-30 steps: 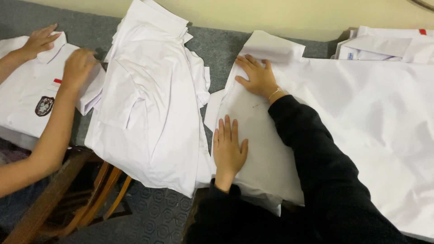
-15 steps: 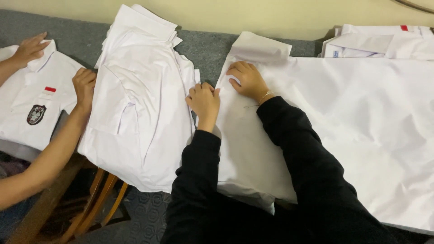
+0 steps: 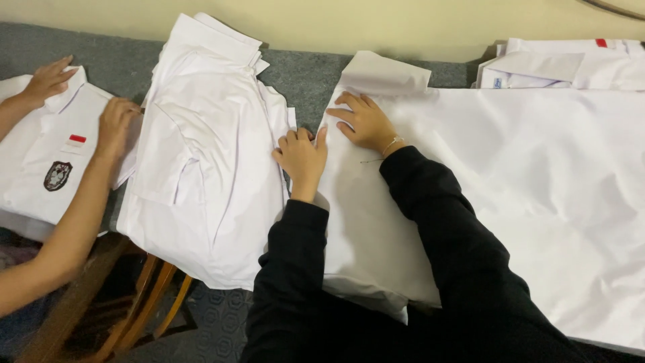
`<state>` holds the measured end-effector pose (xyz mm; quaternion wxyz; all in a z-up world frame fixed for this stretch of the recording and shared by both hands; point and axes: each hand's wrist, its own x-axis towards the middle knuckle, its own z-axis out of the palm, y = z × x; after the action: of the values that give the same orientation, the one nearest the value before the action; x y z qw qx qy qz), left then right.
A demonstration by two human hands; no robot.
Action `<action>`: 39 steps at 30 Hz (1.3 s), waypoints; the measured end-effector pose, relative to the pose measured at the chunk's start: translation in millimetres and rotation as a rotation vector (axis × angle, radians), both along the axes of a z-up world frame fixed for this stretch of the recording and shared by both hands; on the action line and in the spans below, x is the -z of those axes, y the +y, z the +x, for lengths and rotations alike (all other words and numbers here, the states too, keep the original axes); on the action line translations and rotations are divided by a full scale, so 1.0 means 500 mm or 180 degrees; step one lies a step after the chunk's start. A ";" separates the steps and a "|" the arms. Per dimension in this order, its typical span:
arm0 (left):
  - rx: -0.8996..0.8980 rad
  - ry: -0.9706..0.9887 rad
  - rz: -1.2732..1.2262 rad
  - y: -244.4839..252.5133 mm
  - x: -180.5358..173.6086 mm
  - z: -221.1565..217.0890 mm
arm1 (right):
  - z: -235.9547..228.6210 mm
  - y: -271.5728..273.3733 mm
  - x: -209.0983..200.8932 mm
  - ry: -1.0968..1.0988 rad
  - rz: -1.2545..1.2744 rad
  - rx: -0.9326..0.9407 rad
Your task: A person is smoothing and folding a white collared shirt on a work table in a factory setting.
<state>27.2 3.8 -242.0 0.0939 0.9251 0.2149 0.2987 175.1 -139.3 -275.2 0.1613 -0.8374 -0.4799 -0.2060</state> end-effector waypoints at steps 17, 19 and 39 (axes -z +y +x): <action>-0.0042 0.0429 -0.0805 0.009 0.033 0.017 | 0.091 0.052 0.015 0.1177 0.0107 0.1060; -0.0033 0.0439 -0.0829 0.003 0.025 0.019 | 0.074 0.051 0.009 0.1010 0.0001 0.1115; -0.0082 0.0286 -0.0745 0.007 0.034 0.020 | 0.135 0.112 0.008 0.1982 -0.0314 0.1801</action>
<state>37.2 7.2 -259.2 0.1877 0.9174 0.2642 0.2310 242.7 -83.2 -279.3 0.1954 -0.9651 -0.1688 0.0438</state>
